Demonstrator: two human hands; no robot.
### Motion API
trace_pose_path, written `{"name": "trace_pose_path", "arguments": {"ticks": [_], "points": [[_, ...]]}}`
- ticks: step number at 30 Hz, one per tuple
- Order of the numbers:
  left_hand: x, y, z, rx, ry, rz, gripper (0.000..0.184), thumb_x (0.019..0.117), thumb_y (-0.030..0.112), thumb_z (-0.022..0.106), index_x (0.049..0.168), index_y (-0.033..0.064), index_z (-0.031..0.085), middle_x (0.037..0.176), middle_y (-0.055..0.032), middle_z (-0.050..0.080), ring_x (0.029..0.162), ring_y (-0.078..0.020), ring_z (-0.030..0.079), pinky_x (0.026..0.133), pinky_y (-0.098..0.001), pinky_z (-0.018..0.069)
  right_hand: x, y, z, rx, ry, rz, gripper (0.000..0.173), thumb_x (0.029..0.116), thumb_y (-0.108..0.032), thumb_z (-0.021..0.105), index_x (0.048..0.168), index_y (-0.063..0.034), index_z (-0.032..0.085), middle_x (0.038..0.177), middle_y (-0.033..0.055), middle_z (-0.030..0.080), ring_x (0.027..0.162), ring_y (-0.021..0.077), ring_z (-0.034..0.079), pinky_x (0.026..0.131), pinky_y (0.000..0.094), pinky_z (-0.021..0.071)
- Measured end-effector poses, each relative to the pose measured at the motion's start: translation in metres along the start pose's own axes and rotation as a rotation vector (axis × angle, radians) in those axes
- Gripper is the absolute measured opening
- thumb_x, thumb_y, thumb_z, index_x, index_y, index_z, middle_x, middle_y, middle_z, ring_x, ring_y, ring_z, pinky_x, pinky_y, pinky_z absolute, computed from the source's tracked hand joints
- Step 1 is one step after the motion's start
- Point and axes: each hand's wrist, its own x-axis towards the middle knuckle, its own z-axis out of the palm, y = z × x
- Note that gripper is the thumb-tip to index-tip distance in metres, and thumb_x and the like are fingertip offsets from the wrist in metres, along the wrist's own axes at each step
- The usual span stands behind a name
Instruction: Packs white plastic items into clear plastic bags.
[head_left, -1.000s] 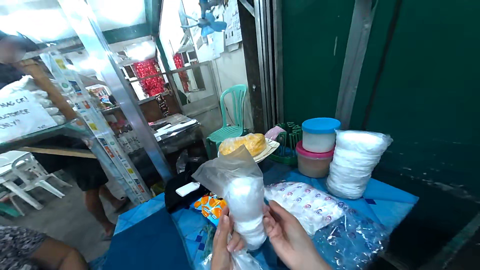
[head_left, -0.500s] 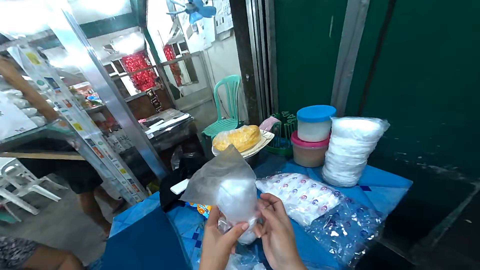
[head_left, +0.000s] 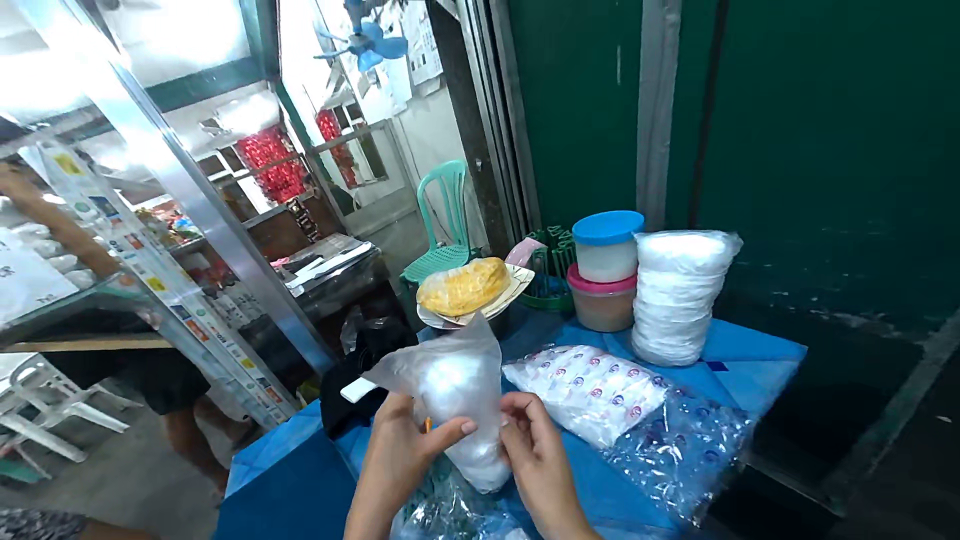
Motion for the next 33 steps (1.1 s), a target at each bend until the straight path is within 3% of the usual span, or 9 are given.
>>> {"name": "trace_pose_path", "arguments": {"ticks": [2,7,12,18,22,25,27,30,33], "points": [[-0.002,-0.004,0.011,-0.093,0.027,-0.01,0.071,0.0681,0.051,0.089,0.118,0.0066,0.066,0.105,-0.0027,0.073,0.097,-0.0112,0.071,0.086,-0.0328,0.0612,0.003,-0.003,-0.003,-0.052,-0.005,-0.042,0.029,0.0969,-0.017,0.054,0.122,-0.0044,0.062,0.119,0.0103,0.062,0.104,0.017,0.063,0.078,0.0302,0.0568],[-0.013,-0.029,0.036,-0.131,-0.033,0.047,0.075,0.0738,0.044,0.089,0.129,0.0015,0.061,0.116,-0.0057,0.07,0.105,-0.0117,0.069,0.092,-0.0332,0.0605,0.022,-0.025,0.003,-0.014,-0.219,-0.134,0.062,0.1024,-0.048,0.05,0.155,-0.0163,0.039,0.149,0.0091,0.049,0.132,0.0172,0.053,0.108,0.039,0.0492],[-0.023,-0.043,0.04,-0.127,-0.052,-0.011,0.073,0.0743,0.041,0.087,0.13,0.0022,0.06,0.123,-0.0083,0.066,0.109,-0.012,0.066,0.094,-0.0333,0.0576,0.016,0.003,0.01,-0.203,-0.256,-0.194,0.094,0.095,-0.063,0.058,0.153,0.0065,0.033,0.146,0.0218,0.051,0.136,0.023,0.051,0.115,0.0413,0.043],[-0.024,-0.049,0.044,-0.022,-0.127,0.007,0.081,0.0777,0.047,0.085,0.138,0.0033,0.053,0.129,-0.008,0.064,0.114,-0.0125,0.065,0.099,-0.0371,0.0556,0.014,0.032,-0.005,-0.201,-0.263,-0.229,0.096,0.0905,-0.069,0.06,0.148,0.0055,0.04,0.14,0.0171,0.056,0.129,0.0202,0.056,0.11,0.0413,0.0478],[-0.021,-0.03,0.002,0.182,-0.237,0.003,0.083,0.0834,0.048,0.08,0.147,0.006,0.047,0.144,-0.0187,0.053,0.122,-0.029,0.062,0.097,-0.0515,0.0547,0.009,0.031,-0.021,-0.33,-0.313,-0.194,0.092,0.0904,-0.063,0.065,0.149,0.0051,0.041,0.146,0.0216,0.051,0.135,0.0262,0.051,0.114,0.0439,0.0431],[-0.027,0.005,-0.03,-0.042,0.266,0.176,0.028,0.1009,0.019,0.053,0.125,0.0041,0.055,0.102,-0.0096,0.063,0.083,-0.0173,0.063,0.072,-0.0344,0.0557,0.009,0.02,-0.036,-0.366,-0.331,-0.203,0.084,0.0905,-0.055,0.069,0.145,0.0057,0.046,0.147,0.0255,0.049,0.136,0.03,0.05,0.109,0.0444,0.0465],[-0.026,0.032,-0.036,-0.47,0.5,0.353,0.021,0.1091,0.022,0.033,0.114,0.0139,0.051,0.079,0.002,0.054,0.05,-0.0035,0.044,0.045,-0.0177,0.0411,0.009,0.005,-0.042,-0.321,-0.32,-0.29,0.075,0.0979,-0.048,0.062,0.147,0.0056,0.044,0.151,0.0266,0.044,0.14,0.0307,0.046,0.107,0.0463,0.0474],[-0.034,0.057,-0.038,-0.823,0.31,0.446,0.042,0.1107,0.045,0.025,0.135,0.0178,0.045,0.119,-0.01,0.06,0.057,-0.0146,0.064,0.047,-0.0273,0.0594,0.01,-0.034,-0.04,-0.188,-0.301,-0.496,0.057,0.104,-0.045,0.052,0.146,-0.0065,0.047,0.151,0.0142,0.046,0.141,0.0221,0.044,0.109,0.043,0.0459],[-0.04,0.067,-0.026,-0.969,0.222,0.424,0.049,0.1095,0.048,0.023,0.148,0.0199,0.034,0.145,-0.0166,0.051,0.073,-0.0313,0.074,0.052,-0.0395,0.0646,0.005,-0.083,-0.031,-0.22,-0.358,-0.692,0.042,0.1058,-0.045,0.043,0.133,-0.0195,0.061,0.142,-0.0023,0.054,0.137,0.0118,0.045,0.114,0.0359,0.0399]]}}
